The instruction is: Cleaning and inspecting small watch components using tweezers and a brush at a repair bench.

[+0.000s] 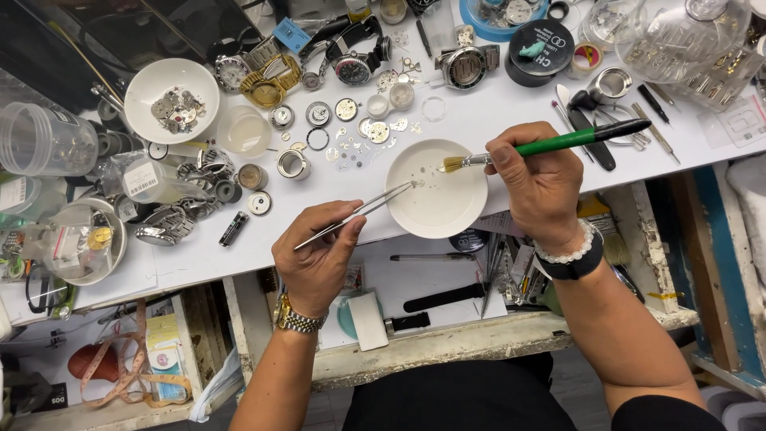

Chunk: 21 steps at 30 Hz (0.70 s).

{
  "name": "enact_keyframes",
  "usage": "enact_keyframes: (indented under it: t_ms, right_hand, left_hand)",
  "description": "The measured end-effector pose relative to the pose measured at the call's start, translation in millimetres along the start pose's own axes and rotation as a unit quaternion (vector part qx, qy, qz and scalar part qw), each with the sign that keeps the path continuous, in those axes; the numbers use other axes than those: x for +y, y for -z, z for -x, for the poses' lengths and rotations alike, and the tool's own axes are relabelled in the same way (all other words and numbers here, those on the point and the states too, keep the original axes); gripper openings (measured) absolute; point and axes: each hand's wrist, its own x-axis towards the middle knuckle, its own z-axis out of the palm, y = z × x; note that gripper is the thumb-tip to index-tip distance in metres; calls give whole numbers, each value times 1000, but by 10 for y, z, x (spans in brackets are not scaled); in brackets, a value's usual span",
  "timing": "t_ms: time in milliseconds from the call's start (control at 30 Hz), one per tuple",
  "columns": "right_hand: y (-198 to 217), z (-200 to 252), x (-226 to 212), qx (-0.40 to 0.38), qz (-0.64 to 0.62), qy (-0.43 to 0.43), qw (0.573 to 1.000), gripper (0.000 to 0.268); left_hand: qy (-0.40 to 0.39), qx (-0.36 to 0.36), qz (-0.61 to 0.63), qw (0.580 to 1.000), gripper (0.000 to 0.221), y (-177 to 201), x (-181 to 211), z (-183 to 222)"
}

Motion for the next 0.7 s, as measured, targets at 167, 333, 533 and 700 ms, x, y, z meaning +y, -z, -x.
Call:
enact_keyframes:
  t_ms: [167, 333, 533, 700]
  right_hand:
    - [7, 3, 1, 0, 0, -1, 1000, 13]
    - [8, 7, 20, 0, -6, 2, 1000, 13]
    - [10, 7, 39, 1, -11, 4, 1000, 13]
    - [-10, 5, 1, 4, -7, -4, 1000, 22]
  left_hand:
    - [-3, -2, -18, 1000, 14, 2, 40, -20]
    - [-14, -7, -40, 999, 15, -3, 67, -22]
    - [-20, -4, -46, 999, 12, -15, 94, -16]
    - [-22, -11, -14, 1000, 12, -113, 197, -41]
